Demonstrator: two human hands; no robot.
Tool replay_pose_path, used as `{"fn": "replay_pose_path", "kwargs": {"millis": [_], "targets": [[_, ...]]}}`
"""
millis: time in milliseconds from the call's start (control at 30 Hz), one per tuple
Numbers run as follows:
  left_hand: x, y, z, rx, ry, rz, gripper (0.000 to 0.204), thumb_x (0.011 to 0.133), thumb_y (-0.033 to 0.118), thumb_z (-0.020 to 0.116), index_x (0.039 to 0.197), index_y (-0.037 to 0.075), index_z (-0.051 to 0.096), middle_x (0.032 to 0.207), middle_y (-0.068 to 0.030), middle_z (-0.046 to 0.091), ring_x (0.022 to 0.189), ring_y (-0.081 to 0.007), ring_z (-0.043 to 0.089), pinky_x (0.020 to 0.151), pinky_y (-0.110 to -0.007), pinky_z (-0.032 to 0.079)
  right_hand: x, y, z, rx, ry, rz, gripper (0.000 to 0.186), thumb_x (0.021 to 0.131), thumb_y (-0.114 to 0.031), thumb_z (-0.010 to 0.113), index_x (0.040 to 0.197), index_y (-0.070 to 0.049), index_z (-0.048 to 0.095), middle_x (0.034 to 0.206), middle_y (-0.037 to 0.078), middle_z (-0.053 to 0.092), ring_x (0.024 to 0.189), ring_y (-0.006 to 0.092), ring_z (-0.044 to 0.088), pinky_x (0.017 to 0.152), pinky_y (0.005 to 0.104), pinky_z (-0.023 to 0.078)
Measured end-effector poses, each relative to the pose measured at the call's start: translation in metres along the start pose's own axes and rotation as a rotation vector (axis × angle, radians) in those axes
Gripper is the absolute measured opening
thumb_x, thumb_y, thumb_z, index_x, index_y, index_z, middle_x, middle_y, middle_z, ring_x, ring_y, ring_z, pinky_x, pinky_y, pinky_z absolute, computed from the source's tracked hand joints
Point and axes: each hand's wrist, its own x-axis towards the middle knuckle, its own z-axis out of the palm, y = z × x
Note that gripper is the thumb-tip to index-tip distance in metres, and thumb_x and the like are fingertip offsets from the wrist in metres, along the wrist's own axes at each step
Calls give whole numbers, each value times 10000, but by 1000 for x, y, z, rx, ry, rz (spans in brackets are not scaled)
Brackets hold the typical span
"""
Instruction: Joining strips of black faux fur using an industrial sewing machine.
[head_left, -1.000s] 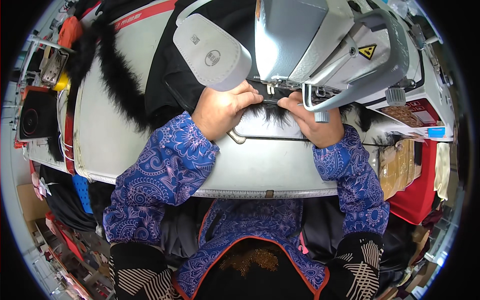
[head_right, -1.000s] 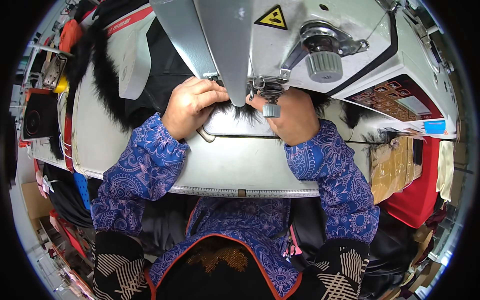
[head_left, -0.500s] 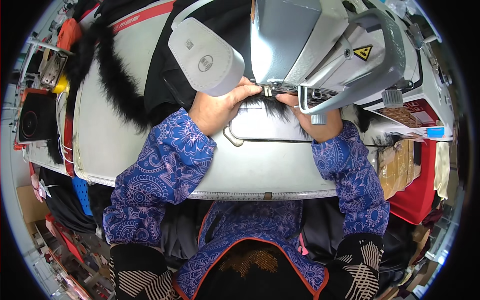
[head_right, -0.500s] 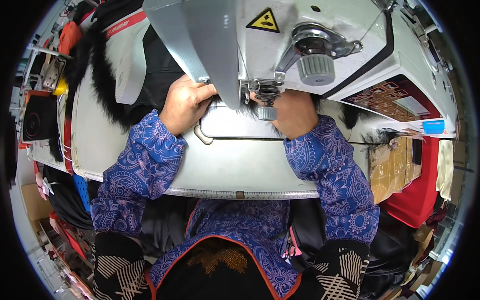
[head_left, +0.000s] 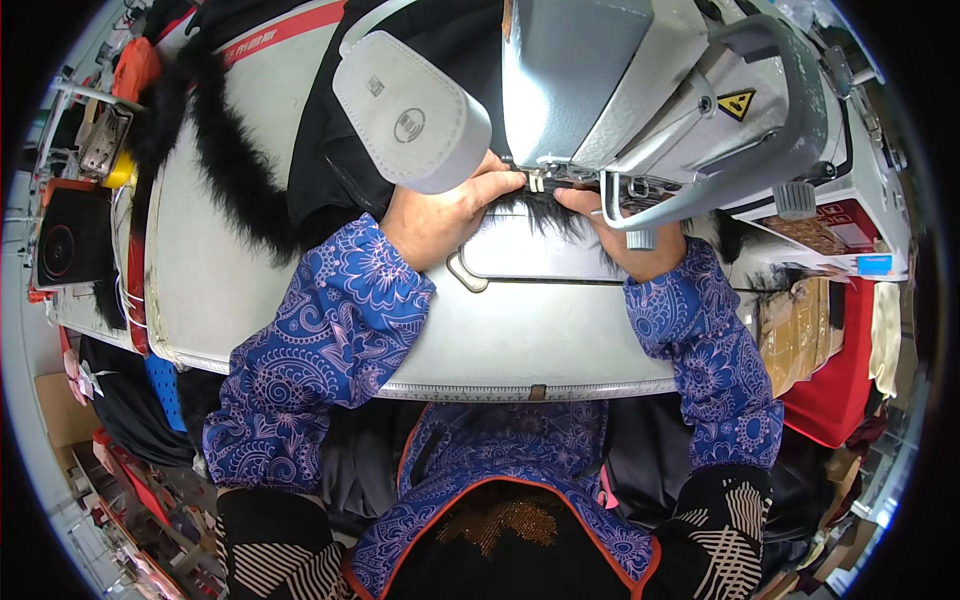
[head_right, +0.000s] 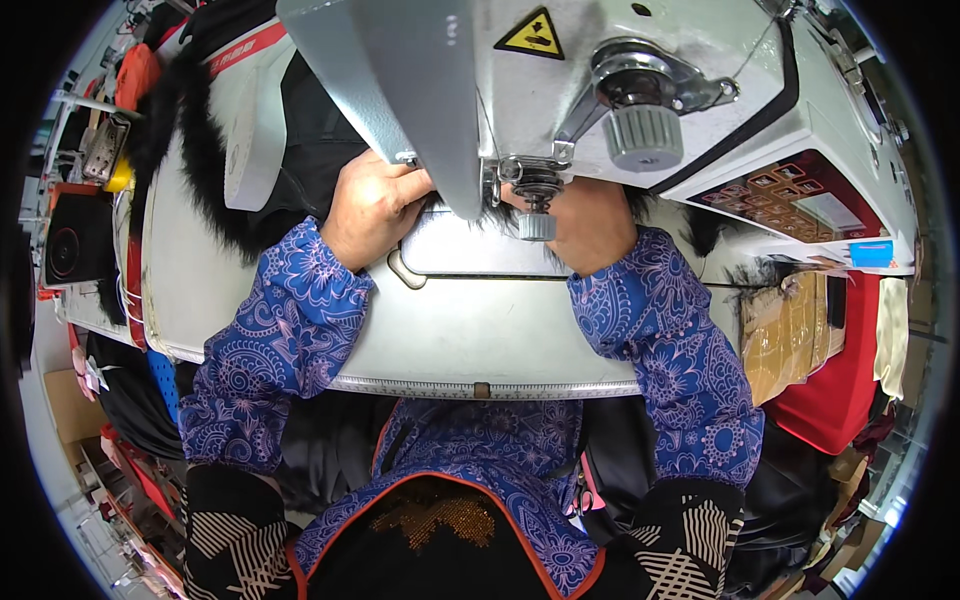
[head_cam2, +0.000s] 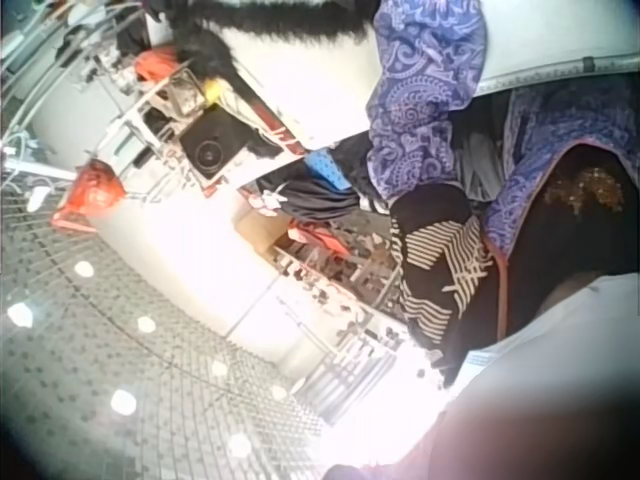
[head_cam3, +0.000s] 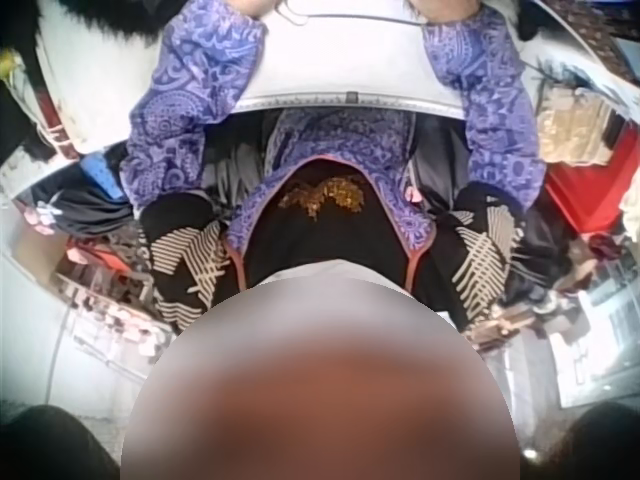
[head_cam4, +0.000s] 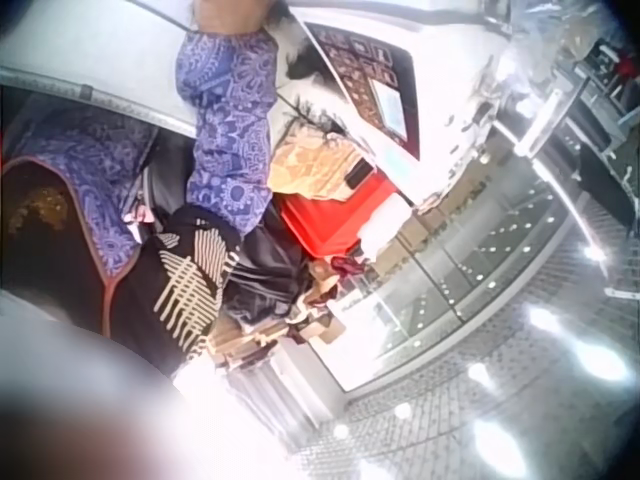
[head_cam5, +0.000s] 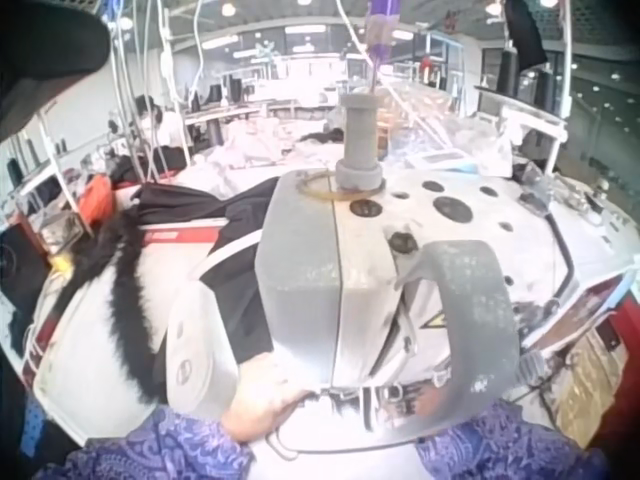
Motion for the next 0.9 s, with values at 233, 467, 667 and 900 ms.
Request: {"fn": "replay_pose_path", "kwargs": {"millis": [233, 467, 667, 900], "targets": [[2, 0, 2, 26, 21, 6, 262, 712, -15, 721, 952, 89, 733, 861, -52, 678, 833, -240, 672, 710, -353, 544, -1, 6, 0, -98, 5, -128, 117, 834, -114, 765, 924, -42, 747, 852, 62, 725, 754, 173, 683, 714, 299, 542], [4, -2, 6, 49, 54, -8, 256, 701, -8, 730, 926, 113, 740, 812, -44, 652, 796, -240, 658, 675, -370, 522, -3, 13, 8, -98, -46, 63, 100, 838, -95, 757, 930, -59, 750, 849, 66, 724, 750, 169, 680, 705, 301, 536], [4, -3, 7, 25, 87, -2, 258, 697, -14, 725, 923, 109, 730, 802, -55, 645, 794, -255, 654, 681, -381, 521, -3, 16, 6, -112, -59, 17, 154, 825, -129, 779, 883, 4, 726, 830, 79, 717, 731, 170, 673, 693, 302, 535], [1, 1, -8, 129, 78, -59, 343, 577, 16, 790, 903, 77, 701, 863, -80, 672, 838, -275, 647, 711, -376, 527, -4, 14, -3, -183, -101, 15, 200, 804, -93, 762, 1000, -127, 748, 914, 96, 723, 831, 242, 689, 759, 337, 543]]}}
